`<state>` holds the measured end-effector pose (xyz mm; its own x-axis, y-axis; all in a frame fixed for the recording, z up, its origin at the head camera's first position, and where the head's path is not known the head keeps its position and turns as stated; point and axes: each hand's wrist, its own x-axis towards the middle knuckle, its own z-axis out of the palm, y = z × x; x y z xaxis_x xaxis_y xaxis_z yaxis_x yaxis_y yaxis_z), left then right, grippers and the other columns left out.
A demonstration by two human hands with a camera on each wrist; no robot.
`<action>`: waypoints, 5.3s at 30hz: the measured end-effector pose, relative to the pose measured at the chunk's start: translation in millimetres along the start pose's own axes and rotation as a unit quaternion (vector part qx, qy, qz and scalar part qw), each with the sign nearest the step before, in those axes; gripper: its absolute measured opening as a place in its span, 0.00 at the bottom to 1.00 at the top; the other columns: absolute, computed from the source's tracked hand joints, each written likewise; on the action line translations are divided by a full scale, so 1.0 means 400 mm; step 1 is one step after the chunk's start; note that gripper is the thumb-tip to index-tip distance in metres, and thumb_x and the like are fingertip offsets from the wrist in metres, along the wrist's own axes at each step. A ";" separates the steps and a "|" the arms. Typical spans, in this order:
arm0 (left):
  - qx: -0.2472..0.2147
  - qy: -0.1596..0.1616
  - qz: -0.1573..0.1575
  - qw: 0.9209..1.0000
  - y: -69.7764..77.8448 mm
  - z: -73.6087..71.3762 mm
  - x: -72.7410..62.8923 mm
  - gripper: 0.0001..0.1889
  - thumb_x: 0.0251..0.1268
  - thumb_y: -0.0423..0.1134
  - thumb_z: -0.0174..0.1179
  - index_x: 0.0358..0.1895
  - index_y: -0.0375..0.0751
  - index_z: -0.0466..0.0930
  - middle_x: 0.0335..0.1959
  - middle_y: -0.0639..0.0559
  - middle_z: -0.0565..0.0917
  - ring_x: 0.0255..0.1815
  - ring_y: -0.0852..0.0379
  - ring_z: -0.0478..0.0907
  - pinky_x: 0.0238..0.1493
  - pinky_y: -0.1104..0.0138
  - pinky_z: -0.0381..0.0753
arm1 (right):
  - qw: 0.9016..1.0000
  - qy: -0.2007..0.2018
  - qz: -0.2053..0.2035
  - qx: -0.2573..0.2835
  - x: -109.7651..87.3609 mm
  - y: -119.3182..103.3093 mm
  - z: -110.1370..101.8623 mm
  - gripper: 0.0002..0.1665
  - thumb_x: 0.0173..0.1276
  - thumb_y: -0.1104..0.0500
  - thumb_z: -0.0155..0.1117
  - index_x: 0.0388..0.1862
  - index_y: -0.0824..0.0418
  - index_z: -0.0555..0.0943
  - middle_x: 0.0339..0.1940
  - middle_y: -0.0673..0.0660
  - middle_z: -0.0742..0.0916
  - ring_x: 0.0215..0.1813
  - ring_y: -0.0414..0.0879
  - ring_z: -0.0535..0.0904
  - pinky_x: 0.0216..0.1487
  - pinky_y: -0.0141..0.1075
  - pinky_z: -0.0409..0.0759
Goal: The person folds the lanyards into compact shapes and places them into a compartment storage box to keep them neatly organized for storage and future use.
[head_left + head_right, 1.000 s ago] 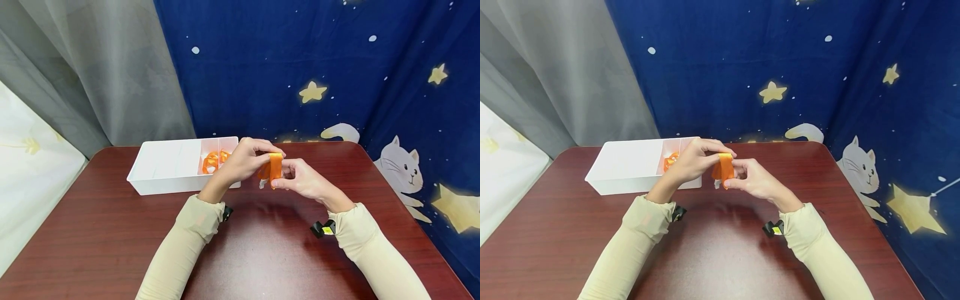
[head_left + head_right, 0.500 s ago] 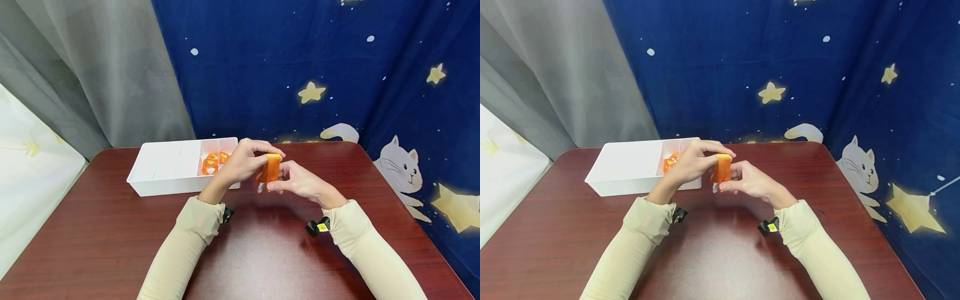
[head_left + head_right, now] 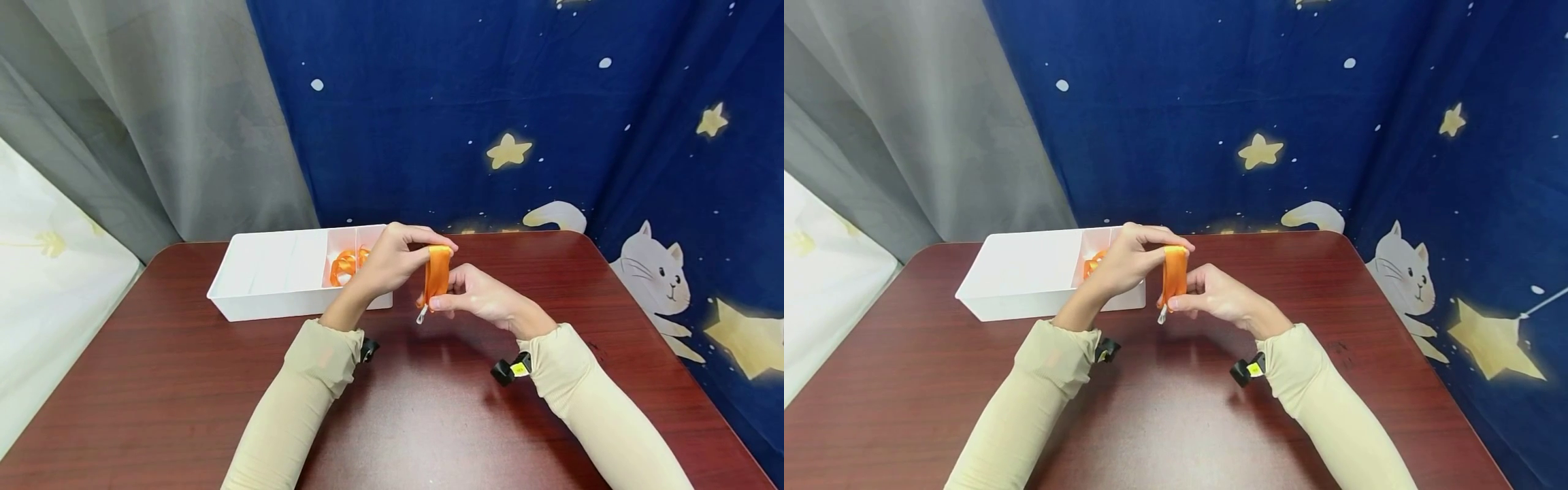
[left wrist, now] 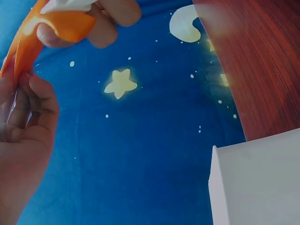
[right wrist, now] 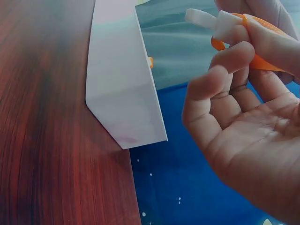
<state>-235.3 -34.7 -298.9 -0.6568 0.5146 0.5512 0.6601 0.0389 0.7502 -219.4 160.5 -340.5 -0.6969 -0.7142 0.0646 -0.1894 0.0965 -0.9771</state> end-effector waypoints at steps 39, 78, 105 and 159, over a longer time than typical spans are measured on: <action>0.012 0.035 -0.071 0.997 -0.012 -0.033 -0.011 0.06 0.65 0.27 0.63 0.40 0.30 0.89 0.37 0.44 0.89 0.38 0.57 0.83 0.39 0.68 0.81 | 0.994 0.057 -0.066 0.061 -0.045 0.002 0.047 0.22 0.70 0.68 0.61 0.62 0.72 0.76 0.35 0.62 0.87 0.38 0.50 0.86 0.43 0.38 0.83; -0.057 0.103 -0.049 0.992 -0.064 0.041 -0.061 0.06 0.62 0.24 0.64 0.42 0.29 0.86 0.36 0.40 0.86 0.26 0.58 0.74 0.28 0.71 0.72 | 0.985 0.105 -0.110 0.082 -0.053 -0.032 0.027 0.09 0.70 0.72 0.58 0.41 0.63 0.85 0.29 0.61 0.87 0.30 0.48 0.84 0.40 0.39 0.84; -0.019 0.119 -0.059 0.991 -0.077 0.127 -0.101 0.11 0.79 0.31 0.45 0.43 0.29 0.78 0.20 0.43 0.75 0.20 0.42 0.73 0.22 0.69 0.74 | 0.978 0.155 -0.091 0.101 -0.041 -0.007 0.002 0.17 0.71 0.71 0.59 0.56 0.64 0.83 0.40 0.55 0.88 0.36 0.44 0.84 0.37 0.33 0.82; -0.228 0.101 -0.267 0.931 -0.065 0.060 -0.106 0.06 0.65 0.35 0.63 0.31 0.41 0.87 0.18 0.54 0.72 0.18 0.60 0.64 0.25 0.70 0.63 | 0.987 0.103 -0.093 -0.079 -0.019 -0.012 0.034 0.22 0.76 0.66 0.55 0.67 0.68 0.74 0.26 0.60 0.85 0.27 0.53 0.82 0.34 0.40 0.84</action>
<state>-216.0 -37.0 -350.3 -0.9323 0.3529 0.0788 0.0274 -0.1484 0.9886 -203.9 156.0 -339.1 -0.7627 -0.5758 0.2945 -0.4206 0.0956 -0.9022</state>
